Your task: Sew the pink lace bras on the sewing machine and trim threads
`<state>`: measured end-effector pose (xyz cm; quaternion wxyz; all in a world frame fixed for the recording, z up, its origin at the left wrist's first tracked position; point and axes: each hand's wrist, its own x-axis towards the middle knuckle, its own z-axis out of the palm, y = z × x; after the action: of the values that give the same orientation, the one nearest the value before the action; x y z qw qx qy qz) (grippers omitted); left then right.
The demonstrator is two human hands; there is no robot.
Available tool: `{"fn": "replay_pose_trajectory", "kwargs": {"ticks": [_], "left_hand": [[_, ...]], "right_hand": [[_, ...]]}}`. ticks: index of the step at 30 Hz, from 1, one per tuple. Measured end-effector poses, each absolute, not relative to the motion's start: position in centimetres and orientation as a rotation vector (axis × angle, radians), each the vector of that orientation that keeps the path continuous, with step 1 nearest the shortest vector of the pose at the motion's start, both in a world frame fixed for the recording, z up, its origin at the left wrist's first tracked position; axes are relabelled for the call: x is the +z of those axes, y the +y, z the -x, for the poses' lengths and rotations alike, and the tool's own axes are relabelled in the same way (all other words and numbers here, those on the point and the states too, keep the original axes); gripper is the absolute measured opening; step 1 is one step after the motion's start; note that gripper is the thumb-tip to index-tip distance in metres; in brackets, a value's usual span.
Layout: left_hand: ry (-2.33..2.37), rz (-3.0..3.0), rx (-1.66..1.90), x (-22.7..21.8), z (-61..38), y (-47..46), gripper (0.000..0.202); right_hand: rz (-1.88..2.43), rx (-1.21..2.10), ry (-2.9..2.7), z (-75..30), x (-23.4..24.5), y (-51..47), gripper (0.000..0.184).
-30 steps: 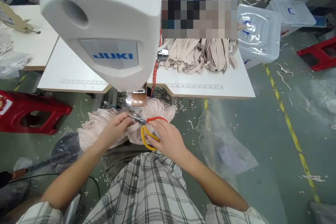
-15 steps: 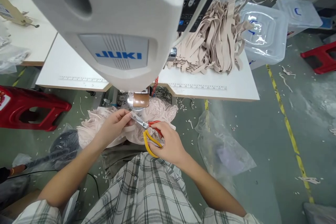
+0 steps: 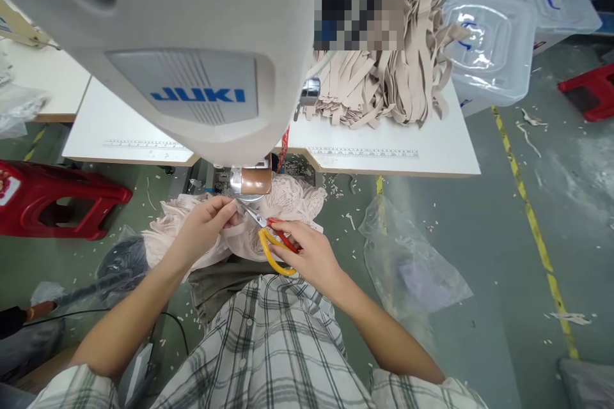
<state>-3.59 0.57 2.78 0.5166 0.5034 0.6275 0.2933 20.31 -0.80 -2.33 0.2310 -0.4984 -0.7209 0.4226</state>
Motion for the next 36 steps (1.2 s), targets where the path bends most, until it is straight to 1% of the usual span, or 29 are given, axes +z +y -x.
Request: {"fn": "replay_pose_trajectory", "kwargs": {"ticks": [3, 7, 10, 12, 14, 17, 19, 21, 23, 24, 25, 27, 28, 29, 32, 34, 36], "left_hand": [[1.522, -1.234, 0.746, 2.6, 3.8, 0.7, 0.032], [1.701, -1.594, 0.715, 1.9, 4.7, 0.8, 0.030], [1.795, -1.783, 0.609, 1.8, 5.4, 1.2, 0.030], [1.738, -1.767, 0.557, 2.2, 5.6, 1.6, 0.030], [1.622, -1.698, 0.471, 3.0, 5.9, 2.2, 0.030], [1.466, -1.607, 0.353, 4.0, 6.3, 3.0, 0.032], [1.466, -1.639, 0.323, 4.0, 6.5, 3.2, 0.031], [1.558, -1.814, 0.346, 3.4, 6.2, 2.8, 0.027], [1.578, -2.071, 0.405, 2.7, 5.2, 2.0, 0.028], [1.539, -2.177, 0.435, 2.4, 4.5, 1.6, 0.030], [1.485, -2.244, 0.455, 2.2, 3.7, 1.2, 0.032], [1.383, -2.266, 0.478, 2.3, 2.0, 0.4, 0.034], [1.362, -2.229, 0.504, 2.5, 1.2, 0.2, 0.034], [1.359, -2.161, 0.543, 2.8, 0.5, 0.1, 0.034], [1.389, -1.797, 0.692, 3.8, -1.1, 0.2, 0.038], [1.458, -1.587, 0.778, 4.3, -1.6, 0.5, 0.043], [1.572, -1.537, 0.832, 4.5, -1.5, 0.8, 0.043]], "right_hand": [[1.389, 1.111, -1.974, -21.6, -2.6, -1.1, 0.028], [1.469, 1.034, -2.119, -24.7, -2.6, 0.5, 0.030], [1.681, 0.776, -2.125, -26.8, -2.6, 4.7, 0.035], [1.789, 0.535, -2.093, -27.7, -2.6, 8.9, 0.038], [1.838, 0.366, -2.082, -28.4, -2.7, 13.3, 0.040], [1.732, 0.235, -2.180, -28.6, -2.3, 17.3, 0.037], [1.632, 0.206, -2.142, -27.8, -1.8, 16.7, 0.035], [1.564, 0.373, -2.049, -26.1, -1.2, 13.5, 0.031], [1.388, 0.850, -2.124, -24.1, -0.9, 9.1, 0.030], [1.225, 1.062, -2.215, -23.0, -0.9, 6.9, 0.034], [1.114, 1.198, -2.260, -21.9, -1.1, 5.0, 0.046], [0.960, 1.382, -2.155, -20.1, -1.5, 2.4, 0.072], [0.946, 1.455, -2.020, -19.4, -1.6, 1.6, 0.076], [0.963, 1.515, -1.851, -18.8, -1.7, 1.3, 0.073], [1.132, 1.575, -1.399, -17.7, -1.0, 1.9, 0.048], [1.213, 1.514, -1.268, -17.3, 0.0, 3.2, 0.032], [1.223, 1.449, -1.243, -17.0, 1.0, 4.9, 0.024]]}}
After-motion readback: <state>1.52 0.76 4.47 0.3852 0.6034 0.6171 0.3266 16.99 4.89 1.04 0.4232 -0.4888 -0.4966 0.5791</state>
